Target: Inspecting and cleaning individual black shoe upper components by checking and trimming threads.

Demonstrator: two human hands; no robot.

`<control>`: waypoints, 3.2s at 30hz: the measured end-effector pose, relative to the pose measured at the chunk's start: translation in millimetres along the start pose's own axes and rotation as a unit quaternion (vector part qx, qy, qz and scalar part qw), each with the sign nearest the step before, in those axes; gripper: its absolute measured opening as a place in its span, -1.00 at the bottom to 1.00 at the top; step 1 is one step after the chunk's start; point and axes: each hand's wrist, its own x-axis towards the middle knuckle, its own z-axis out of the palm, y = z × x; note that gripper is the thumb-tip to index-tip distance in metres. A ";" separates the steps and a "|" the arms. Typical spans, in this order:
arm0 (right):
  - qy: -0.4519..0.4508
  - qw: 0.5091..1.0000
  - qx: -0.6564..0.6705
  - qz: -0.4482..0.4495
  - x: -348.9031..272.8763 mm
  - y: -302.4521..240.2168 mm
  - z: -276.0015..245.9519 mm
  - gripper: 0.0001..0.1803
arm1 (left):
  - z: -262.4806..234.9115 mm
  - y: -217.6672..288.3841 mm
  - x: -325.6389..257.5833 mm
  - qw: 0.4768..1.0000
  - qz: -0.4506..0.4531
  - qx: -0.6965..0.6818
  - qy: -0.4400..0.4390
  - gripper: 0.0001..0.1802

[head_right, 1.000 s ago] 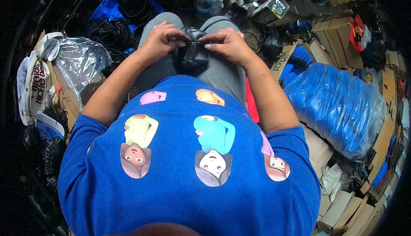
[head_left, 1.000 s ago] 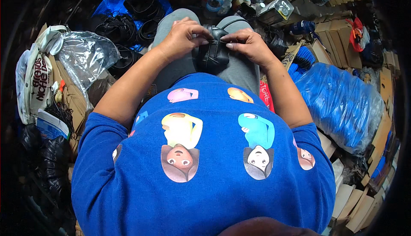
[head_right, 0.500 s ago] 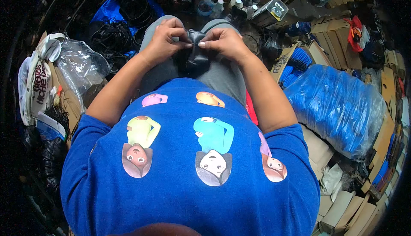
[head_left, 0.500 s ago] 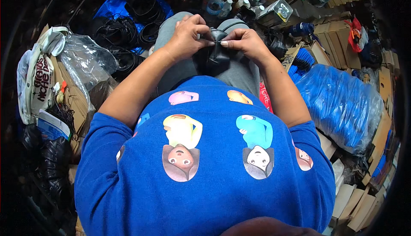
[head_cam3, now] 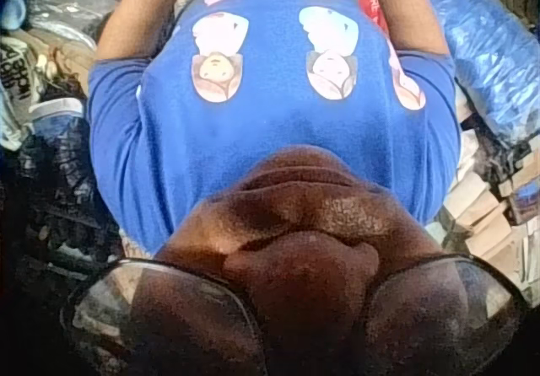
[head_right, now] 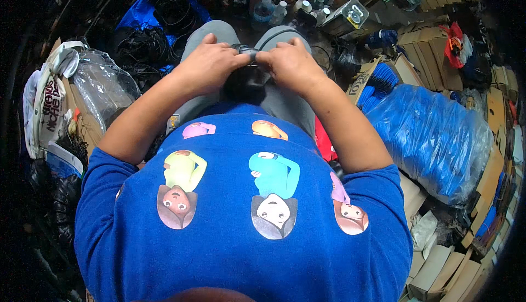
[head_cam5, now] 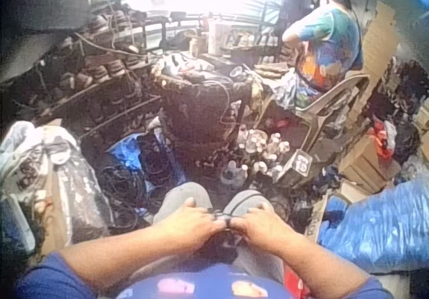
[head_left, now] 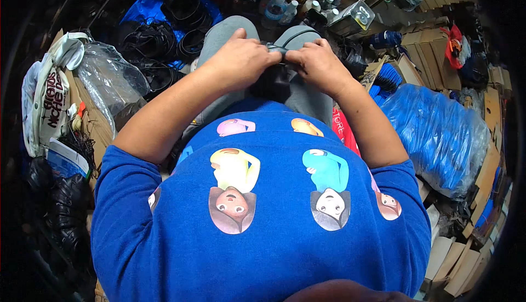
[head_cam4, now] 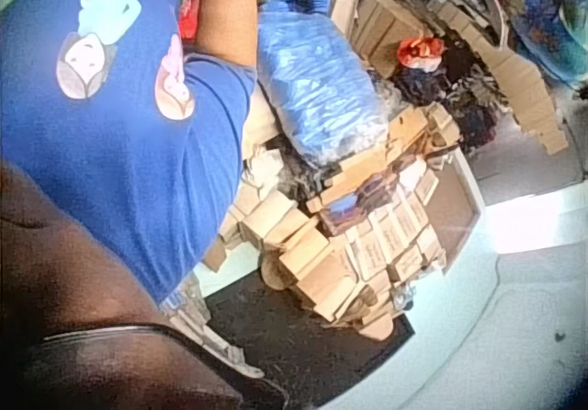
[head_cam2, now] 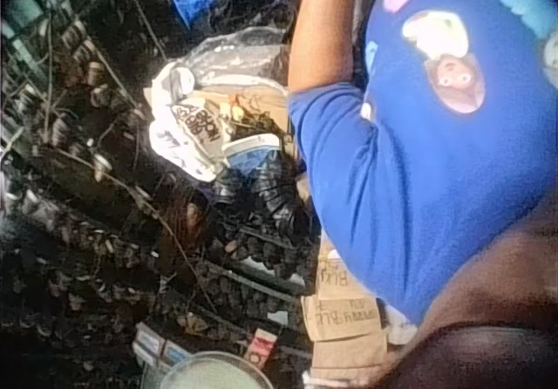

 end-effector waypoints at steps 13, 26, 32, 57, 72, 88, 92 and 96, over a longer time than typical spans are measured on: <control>0.171 0.730 0.635 0.186 -23.8 42.7 4.3 -0.82 | -9.6 -52.5 -54.6 0.755 -0.194 -0.597 0.189 -0.91; 0.169 0.635 0.729 0.189 -11.2 40.7 21.8 -0.76 | 27.8 -42.0 -15.8 0.568 -0.161 -0.785 0.187 -0.87; -0.141 0.890 0.381 0.209 15.3 18.6 -8.1 -0.65 | 16.8 -44.6 26.6 0.891 -0.134 -0.422 -0.097 -0.51; 0.186 0.978 0.057 0.070 -35.3 -7.8 4.3 -0.91 | 31.6 -39.2 48.3 0.891 -0.074 -0.443 -0.073 -0.53; 0.090 0.974 0.194 0.076 -19.8 17.5 18.9 -0.85 | 42.2 -46.4 47.3 0.880 -0.025 -0.473 -0.041 -0.55; 0.130 0.940 0.290 0.125 -11.1 9.8 37.9 -0.89 | 53.1 -45.2 43.8 0.867 -0.005 -0.499 0.013 -0.65; 0.167 0.964 0.191 0.084 -19.1 0.6 36.5 -0.85 | 55.6 -41.4 33.3 0.862 -0.018 -0.500 0.073 -0.53; 0.200 0.970 0.127 0.060 -30.3 -5.8 30.8 -0.80 | 37.5 -40.0 4.1 0.854 -0.115 -0.501 0.079 -0.63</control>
